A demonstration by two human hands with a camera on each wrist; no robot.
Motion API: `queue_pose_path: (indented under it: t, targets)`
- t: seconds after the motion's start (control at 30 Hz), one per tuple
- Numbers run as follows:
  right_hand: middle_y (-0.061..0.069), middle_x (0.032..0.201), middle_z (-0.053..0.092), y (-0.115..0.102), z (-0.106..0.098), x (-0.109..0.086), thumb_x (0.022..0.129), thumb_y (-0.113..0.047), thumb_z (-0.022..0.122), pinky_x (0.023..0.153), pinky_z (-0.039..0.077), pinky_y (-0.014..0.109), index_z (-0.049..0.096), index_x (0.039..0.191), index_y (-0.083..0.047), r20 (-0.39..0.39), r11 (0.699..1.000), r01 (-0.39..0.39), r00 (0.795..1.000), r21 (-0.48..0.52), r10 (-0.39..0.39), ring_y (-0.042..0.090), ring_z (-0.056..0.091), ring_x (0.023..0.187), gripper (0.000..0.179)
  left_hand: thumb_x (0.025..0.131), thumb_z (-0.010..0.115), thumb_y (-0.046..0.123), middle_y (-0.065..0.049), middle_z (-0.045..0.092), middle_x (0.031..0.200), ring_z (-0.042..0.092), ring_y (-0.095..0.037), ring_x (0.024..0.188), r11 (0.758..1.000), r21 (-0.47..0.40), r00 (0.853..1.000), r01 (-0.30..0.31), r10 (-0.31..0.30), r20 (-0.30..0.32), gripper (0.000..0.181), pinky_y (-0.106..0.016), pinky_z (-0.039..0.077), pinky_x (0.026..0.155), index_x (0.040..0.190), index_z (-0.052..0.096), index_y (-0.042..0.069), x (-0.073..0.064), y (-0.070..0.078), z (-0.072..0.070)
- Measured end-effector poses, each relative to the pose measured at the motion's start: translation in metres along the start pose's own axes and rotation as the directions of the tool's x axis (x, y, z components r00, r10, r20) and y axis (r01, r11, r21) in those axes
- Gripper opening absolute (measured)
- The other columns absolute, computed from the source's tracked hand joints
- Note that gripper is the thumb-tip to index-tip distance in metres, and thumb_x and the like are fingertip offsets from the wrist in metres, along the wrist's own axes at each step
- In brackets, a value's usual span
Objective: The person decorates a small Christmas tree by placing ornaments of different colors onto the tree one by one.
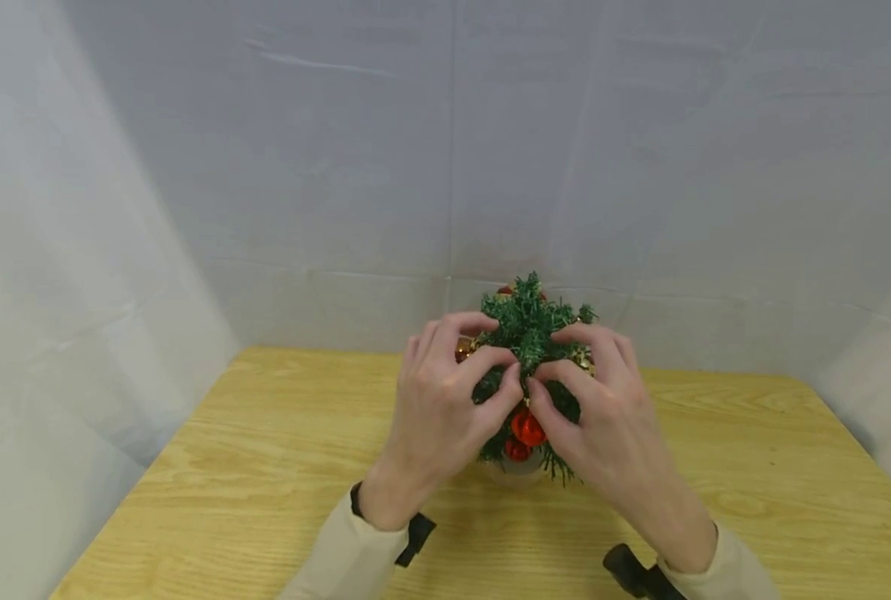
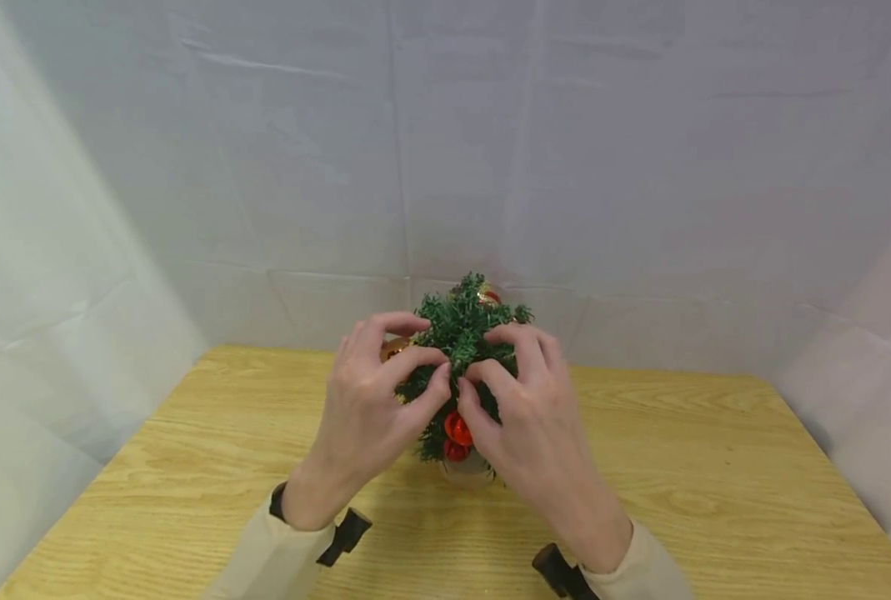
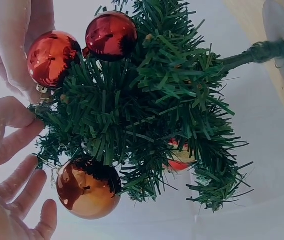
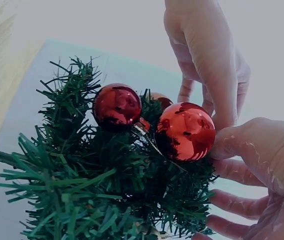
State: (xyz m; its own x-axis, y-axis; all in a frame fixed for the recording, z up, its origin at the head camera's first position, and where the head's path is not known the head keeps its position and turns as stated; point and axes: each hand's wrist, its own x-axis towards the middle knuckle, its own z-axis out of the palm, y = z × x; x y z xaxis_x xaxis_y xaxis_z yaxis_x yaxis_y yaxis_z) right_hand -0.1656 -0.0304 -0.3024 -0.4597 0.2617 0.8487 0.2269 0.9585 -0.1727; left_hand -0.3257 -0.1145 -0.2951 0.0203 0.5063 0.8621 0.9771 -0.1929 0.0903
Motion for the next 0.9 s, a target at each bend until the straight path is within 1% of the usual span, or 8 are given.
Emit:
queue_pose_path:
  t: [0.13,0.3,0.43,0.63,0.77,0.9]
  targets:
    - [0.02,0.117,0.063,0.0,0.0,-0.001,0.08,-0.004,0.083,0.088,0.049,0.053,0.075,0.082,-0.005,-0.006,1.0,-0.017,1.0,0.005,0.017,0.041,0.054,0.111,0.008,0.091,0.075,0.02,-0.009,0.065,0.12,0.062,-0.027,0.101,1.0,-0.01,1.0,-0.002,0.002,-0.002,0.008,-0.041,0.047,0.082,0.09,0.079,0.015,0.0,0.0,0.0]
    - [0.02,0.117,0.064,0.0,0.0,-0.001,0.08,-0.004,0.083,0.08,0.047,0.049,0.075,0.081,-0.005,-0.015,0.999,-0.031,0.999,0.013,0.032,0.041,0.055,0.111,0.008,0.091,0.075,0.02,-0.009,0.065,0.12,0.062,-0.026,0.102,0.999,-0.045,1.0,0.006,-0.007,-0.007,0.007,-0.042,0.047,0.084,0.09,0.079,0.014,-0.001,-0.001,0.001]
    - [0.02,0.117,0.064,0.0,0.0,-0.002,0.08,-0.004,0.083,0.079,0.047,0.048,0.075,0.082,-0.006,-0.02,0.999,-0.034,0.999,0.017,0.035,0.041,0.055,0.11,0.008,0.091,0.075,0.019,-0.009,0.066,0.119,0.062,-0.026,0.103,0.998,-0.064,1.0,0.007,-0.008,-0.019,0.007,-0.042,0.047,0.085,0.09,0.079,0.013,-0.001,-0.003,0.001]
    - [0.02,0.119,0.064,0.001,-0.003,-0.002,0.08,-0.005,0.083,0.082,0.047,0.05,0.076,0.085,-0.006,-0.022,0.998,-0.041,0.999,0.038,0.042,0.041,0.055,0.11,0.009,0.091,0.075,0.019,-0.01,0.066,0.119,0.062,-0.027,0.102,0.995,-0.097,0.999,0.003,-0.006,-0.037,0.008,-0.043,0.047,0.087,0.091,0.079,0.013,-0.002,-0.005,0.0]
    - [0.019,0.122,0.064,0.001,-0.007,-0.003,0.08,-0.004,0.083,0.079,0.045,0.046,0.076,0.089,-0.007,-0.027,0.997,-0.048,0.998,0.056,0.05,0.039,0.055,0.113,0.011,0.09,0.075,0.016,-0.011,0.067,0.118,0.063,-0.027,0.104,0.992,-0.124,0.998,-0.018,0.01,-0.067,0.007,-0.045,0.048,0.087,0.093,0.078,0.011,-0.004,-0.008,-0.003]
    - [0.018,0.125,0.064,0.001,-0.012,-0.006,0.08,-0.005,0.082,0.076,0.045,0.043,0.076,0.094,-0.008,-0.03,0.995,-0.064,0.997,0.071,0.066,0.037,0.056,0.117,0.015,0.09,0.074,0.014,-0.012,0.068,0.115,0.064,-0.028,0.104,0.99,-0.137,0.995,-0.036,0.023,-0.093,0.009,-0.047,0.05,0.09,0.096,0.078,0.009,-0.01,-0.015,-0.008]
